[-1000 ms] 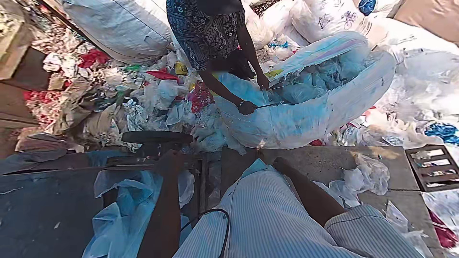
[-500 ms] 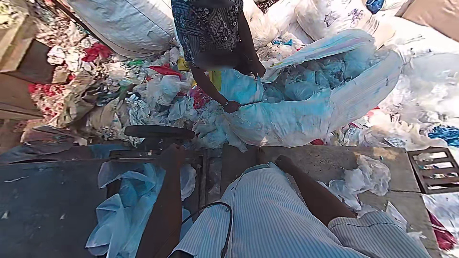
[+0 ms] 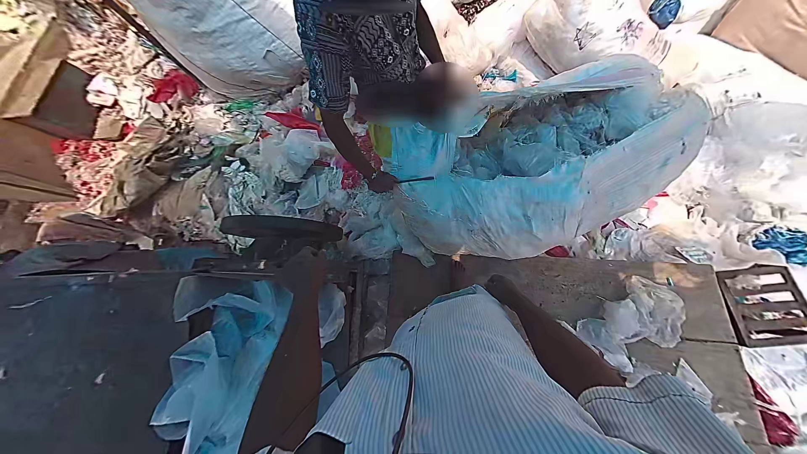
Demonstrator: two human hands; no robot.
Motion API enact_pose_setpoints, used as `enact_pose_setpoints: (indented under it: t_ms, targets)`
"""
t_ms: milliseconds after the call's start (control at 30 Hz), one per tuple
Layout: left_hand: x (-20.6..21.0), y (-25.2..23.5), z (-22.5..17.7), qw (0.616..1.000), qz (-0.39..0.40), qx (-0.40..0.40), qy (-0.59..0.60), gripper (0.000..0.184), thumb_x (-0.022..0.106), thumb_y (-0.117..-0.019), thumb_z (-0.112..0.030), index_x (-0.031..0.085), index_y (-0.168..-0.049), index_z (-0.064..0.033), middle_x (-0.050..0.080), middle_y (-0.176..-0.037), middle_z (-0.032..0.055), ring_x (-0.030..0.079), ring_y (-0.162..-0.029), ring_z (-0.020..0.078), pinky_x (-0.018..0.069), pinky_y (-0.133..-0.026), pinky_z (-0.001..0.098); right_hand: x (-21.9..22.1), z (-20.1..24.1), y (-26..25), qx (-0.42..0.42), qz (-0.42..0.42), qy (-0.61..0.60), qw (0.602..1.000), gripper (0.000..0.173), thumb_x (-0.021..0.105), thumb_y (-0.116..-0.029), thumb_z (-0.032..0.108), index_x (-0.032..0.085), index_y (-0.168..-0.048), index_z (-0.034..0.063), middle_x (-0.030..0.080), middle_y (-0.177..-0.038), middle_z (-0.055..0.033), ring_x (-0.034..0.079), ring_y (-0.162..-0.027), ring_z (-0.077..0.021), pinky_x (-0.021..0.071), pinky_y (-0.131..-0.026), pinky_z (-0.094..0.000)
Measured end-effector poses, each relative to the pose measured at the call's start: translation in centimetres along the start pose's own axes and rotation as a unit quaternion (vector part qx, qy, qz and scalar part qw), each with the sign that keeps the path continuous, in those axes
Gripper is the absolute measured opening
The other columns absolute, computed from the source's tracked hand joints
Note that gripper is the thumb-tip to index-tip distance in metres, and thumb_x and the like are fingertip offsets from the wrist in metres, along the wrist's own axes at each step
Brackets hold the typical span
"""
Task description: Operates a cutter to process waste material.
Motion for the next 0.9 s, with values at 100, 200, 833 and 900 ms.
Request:
enact_pose_setpoints:
  t_ms: [100, 200, 833, 900]
  targets:
    - [0.1, 0.0, 0.0, 1.000, -0.002, 0.003, 0.001, 0.043, 0.048, -0.1052, -0.046, 0.069, -0.125, -0.0139, 0.071, -0.125, 0.0143, 0.064, -0.123, 0.0345, 0.0427, -0.103, 0.0653, 0.0, -0.2, 0.0, 0.002, -0.005, -0.005, 1.000, 0.041, 0.047, -0.1077, 0.032, 0.065, -0.126, -0.0003, 0.066, -0.125, -0.0252, 0.063, -0.118, -0.0389, 0.0476, -0.100, -0.0575]
    - [-0.1, 0.2, 0.0, 1.000, -0.004, -0.001, 0.000, 0.043, 0.048, -0.1047, -0.047, 0.069, -0.125, -0.0147, 0.071, -0.125, 0.0134, 0.064, -0.122, 0.0339, 0.0427, -0.103, 0.0652, 0.1, -0.4, 0.0, 0.000, -0.004, -0.001, 1.000, 0.042, 0.047, -0.1079, 0.032, 0.065, -0.126, -0.0004, 0.066, -0.125, -0.0253, 0.063, -0.119, -0.0390, 0.0474, -0.101, -0.0579]
    - [0.2, -0.1, 0.1, 1.000, 0.007, 0.009, 0.021, 0.044, 0.048, -0.1052, -0.046, 0.068, -0.128, -0.0136, 0.069, -0.128, 0.0146, 0.062, -0.126, 0.0344, 0.0386, -0.108, 0.0656, 0.3, -1.1, 0.1, 0.007, -0.001, -0.012, 1.000, 0.041, 0.047, -0.1078, 0.032, 0.064, -0.127, -0.0002, 0.064, -0.127, -0.0252, 0.061, -0.121, -0.0383, 0.0466, -0.102, -0.0576]
    - [0.2, -0.1, 0.1, 1.000, 0.008, 0.011, 0.019, 0.044, 0.048, -0.1055, -0.045, 0.068, -0.127, -0.0133, 0.070, -0.127, 0.0156, 0.062, -0.125, 0.0349, 0.0395, -0.107, 0.0660, 0.3, -1.2, -0.1, 0.004, -0.004, -0.007, 1.000, 0.041, 0.048, -0.1072, 0.032, 0.065, -0.126, 0.0001, 0.065, -0.126, -0.0249, 0.062, -0.120, -0.0382, 0.0471, -0.101, -0.0579]
Point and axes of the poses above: each hand's wrist, its own y-axis away from the middle knuckle, its own x-axis out of the palm, z = x × y, the point moved 5 cm from there along -y, towards the middle knuckle
